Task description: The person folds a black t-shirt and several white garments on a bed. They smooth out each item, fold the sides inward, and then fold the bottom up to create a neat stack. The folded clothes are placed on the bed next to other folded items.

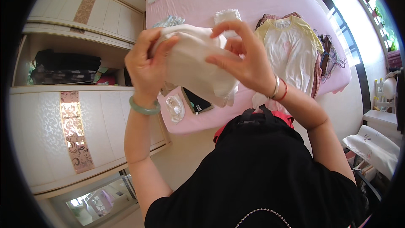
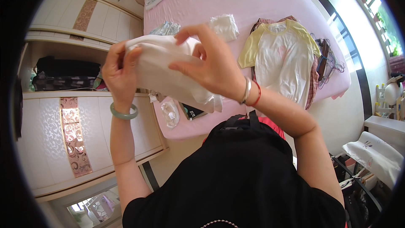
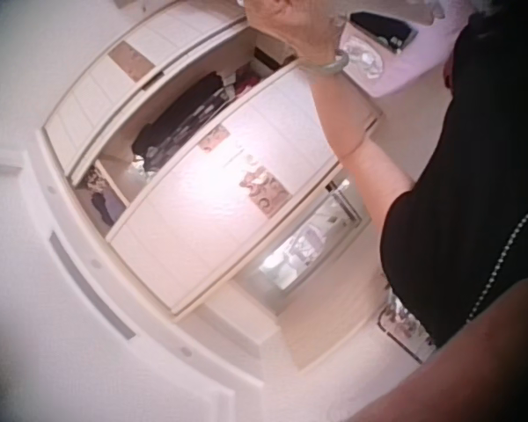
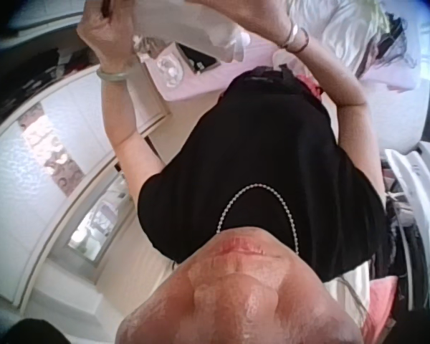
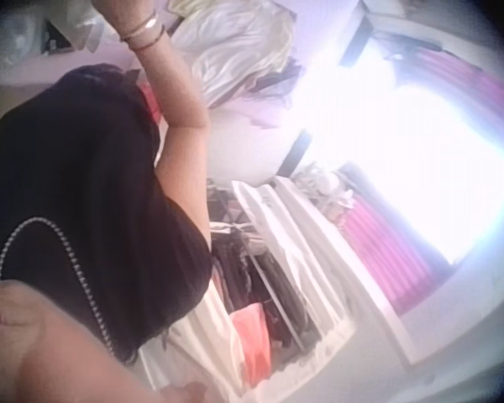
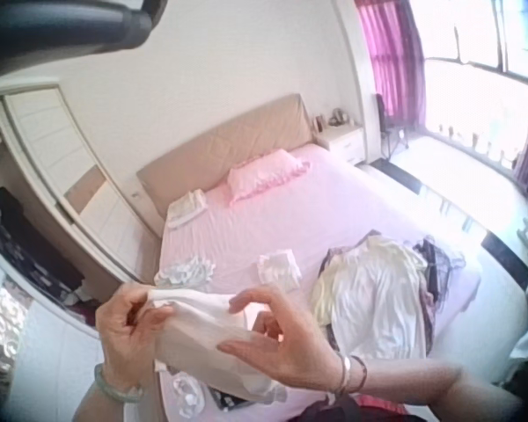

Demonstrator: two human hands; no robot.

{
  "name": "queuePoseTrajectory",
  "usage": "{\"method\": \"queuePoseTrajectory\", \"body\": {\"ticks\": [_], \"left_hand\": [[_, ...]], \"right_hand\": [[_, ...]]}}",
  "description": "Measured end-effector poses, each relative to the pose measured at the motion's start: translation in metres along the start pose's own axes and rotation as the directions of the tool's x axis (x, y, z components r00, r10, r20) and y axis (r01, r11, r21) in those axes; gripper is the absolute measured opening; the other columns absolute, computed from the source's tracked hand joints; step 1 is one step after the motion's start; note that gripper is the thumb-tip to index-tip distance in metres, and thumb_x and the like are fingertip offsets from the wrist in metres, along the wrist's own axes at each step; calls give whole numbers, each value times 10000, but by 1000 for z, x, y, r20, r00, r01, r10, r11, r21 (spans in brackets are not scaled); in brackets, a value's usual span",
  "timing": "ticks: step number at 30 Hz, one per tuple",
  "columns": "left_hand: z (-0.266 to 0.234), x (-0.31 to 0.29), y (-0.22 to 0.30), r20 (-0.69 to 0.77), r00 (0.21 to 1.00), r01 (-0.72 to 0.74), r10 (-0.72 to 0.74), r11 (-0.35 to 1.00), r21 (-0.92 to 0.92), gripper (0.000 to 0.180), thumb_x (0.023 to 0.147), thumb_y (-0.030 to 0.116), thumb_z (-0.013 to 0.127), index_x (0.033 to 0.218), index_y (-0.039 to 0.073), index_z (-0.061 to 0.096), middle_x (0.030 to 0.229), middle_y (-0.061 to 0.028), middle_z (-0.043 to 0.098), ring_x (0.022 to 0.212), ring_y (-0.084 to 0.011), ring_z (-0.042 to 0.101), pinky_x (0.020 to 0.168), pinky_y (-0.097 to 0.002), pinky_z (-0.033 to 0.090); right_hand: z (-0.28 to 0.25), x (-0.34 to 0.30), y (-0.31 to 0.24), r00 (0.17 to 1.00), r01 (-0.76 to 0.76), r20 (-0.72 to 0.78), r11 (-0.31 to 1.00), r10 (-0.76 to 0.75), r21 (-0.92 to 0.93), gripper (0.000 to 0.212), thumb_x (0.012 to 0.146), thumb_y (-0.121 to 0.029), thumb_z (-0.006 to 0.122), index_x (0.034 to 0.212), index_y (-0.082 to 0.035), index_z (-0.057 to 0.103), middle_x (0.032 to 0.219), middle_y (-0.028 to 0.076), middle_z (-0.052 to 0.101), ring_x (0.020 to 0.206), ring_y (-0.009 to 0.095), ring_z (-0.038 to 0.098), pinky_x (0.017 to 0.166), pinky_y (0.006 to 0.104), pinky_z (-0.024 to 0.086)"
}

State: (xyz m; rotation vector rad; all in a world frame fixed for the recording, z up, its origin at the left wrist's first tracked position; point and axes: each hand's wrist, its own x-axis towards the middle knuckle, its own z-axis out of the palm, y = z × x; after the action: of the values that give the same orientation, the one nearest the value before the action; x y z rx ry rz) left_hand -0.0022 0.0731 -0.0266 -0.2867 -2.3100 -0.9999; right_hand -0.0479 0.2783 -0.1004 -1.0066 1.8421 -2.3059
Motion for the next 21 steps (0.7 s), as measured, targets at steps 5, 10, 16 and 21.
{"method": "queuePoseTrajectory", "body": {"ticks": [5, 10, 16, 21], "left_hand": [[-27, 5, -7, 58, 998, 9, -8, 1000, -28, 191, 892, 104, 750, 1028, 8, 655, 853, 18, 663, 758, -27, 556, 690, -166, 447], [-46, 8, -8, 90, 995, -50, 44, 997, 64, 213, 902, 128, 746, 1044, 14, 635, 867, 14, 669, 751, -23, 557, 683, -161, 441], [-58, 7, -4, 193, 979, -84, 62, 991, 108, 213, 898, 138, 746, 1028, 12, 634, 873, -9, 679, 729, -33, 560, 656, -164, 432], [-53, 10, 0, 235, 971, -64, 36, 992, 110, 200, 912, 158, 732, 1007, 15, 629, 833, 0, 669, 722, -24, 547, 638, -160, 418]], "right_hand": [[9, -36, 10, 998, -50, 18, 972, 56, -229, 305, 837, -60, 764, 1079, -13, 585, 896, 51, 654, 576, 100, 540, 532, 257, 422], [12, -42, 37, 985, 161, 5, 907, -173, -388, 198, 828, -90, 758, 977, -13, 653, 832, 123, 654, 665, 270, 572, 620, 349, 461], [-4, -20, 45, 988, 83, -84, 913, -126, -400, 144, 867, -53, 694, 1007, -36, 664, 791, 106, 636, 750, 277, 589, 669, 353, 464], [-13, 2, 60, 996, 56, -41, 940, -74, -337, 80, 913, -85, 622, 961, -22, 628, 975, 108, 666, 849, 329, 617, 794, 417, 483]]}}
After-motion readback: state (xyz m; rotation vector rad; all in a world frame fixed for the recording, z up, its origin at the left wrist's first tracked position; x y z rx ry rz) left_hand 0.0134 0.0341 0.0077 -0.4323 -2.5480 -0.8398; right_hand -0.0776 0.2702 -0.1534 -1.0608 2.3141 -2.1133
